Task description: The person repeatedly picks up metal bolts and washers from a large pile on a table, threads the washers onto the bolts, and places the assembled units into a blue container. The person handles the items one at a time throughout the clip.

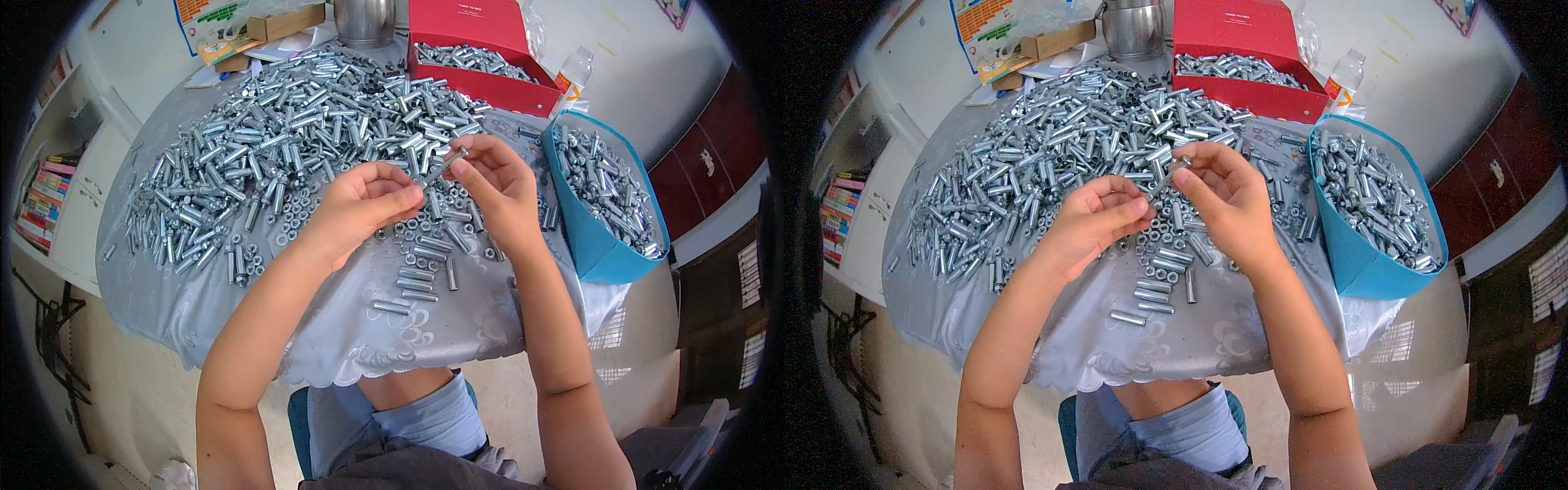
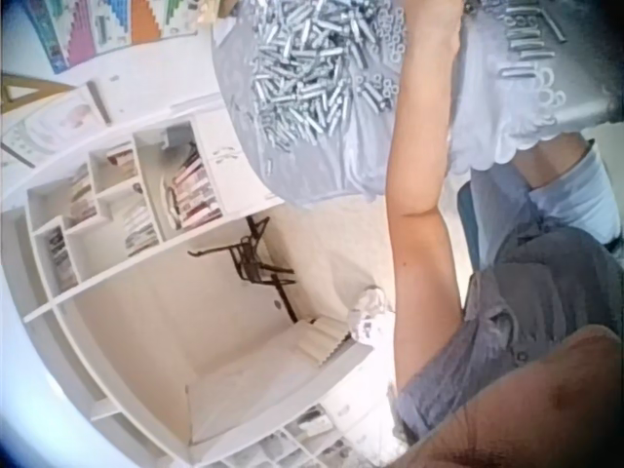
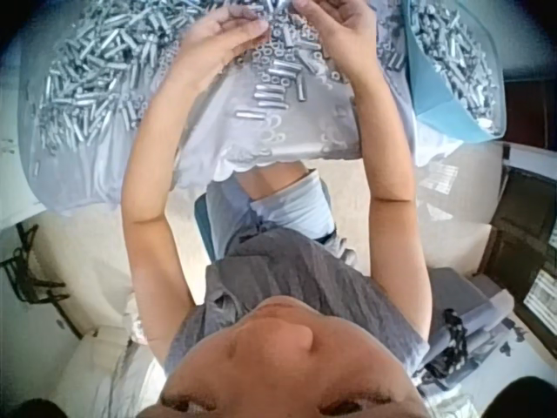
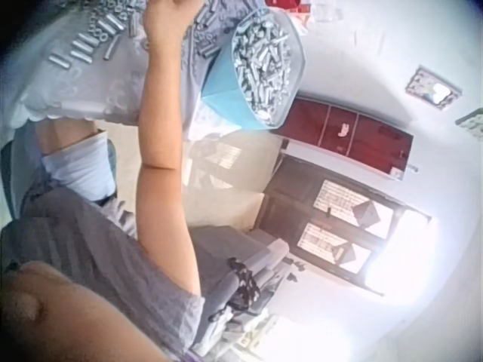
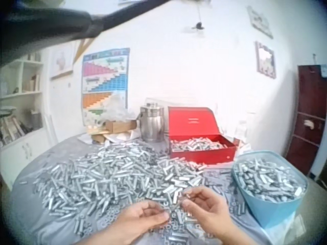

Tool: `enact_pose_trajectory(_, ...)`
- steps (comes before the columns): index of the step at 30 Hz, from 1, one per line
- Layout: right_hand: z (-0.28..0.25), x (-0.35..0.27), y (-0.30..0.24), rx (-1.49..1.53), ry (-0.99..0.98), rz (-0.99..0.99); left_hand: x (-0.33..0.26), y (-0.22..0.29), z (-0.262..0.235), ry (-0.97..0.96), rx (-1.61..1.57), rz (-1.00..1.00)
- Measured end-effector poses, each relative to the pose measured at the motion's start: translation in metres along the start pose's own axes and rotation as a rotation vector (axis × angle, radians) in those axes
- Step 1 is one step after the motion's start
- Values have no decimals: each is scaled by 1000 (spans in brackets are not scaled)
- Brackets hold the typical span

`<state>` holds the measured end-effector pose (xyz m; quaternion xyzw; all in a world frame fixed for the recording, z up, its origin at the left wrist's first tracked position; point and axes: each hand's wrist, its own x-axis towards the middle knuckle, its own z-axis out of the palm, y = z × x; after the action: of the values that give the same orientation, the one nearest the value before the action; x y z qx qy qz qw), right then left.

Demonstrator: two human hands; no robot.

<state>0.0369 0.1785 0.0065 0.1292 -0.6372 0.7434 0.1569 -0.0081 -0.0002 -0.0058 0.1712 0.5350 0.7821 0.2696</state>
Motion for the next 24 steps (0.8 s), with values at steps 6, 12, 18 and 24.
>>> enact_pose_trajectory(6,3,-2,3,-246,-79,-12,-2,-4,3,17,48,-26)
enact_pose_trajectory(12,0,-1,5,-636,-233,-268,-2,-1,2,51,190,76)
enact_pose_trajectory(18,8,-5,2,-550,-232,-186,-2,-1,5,45,221,224)
enact_pose_trajectory(24,11,-8,4,-415,-241,-20,0,2,2,143,158,258)
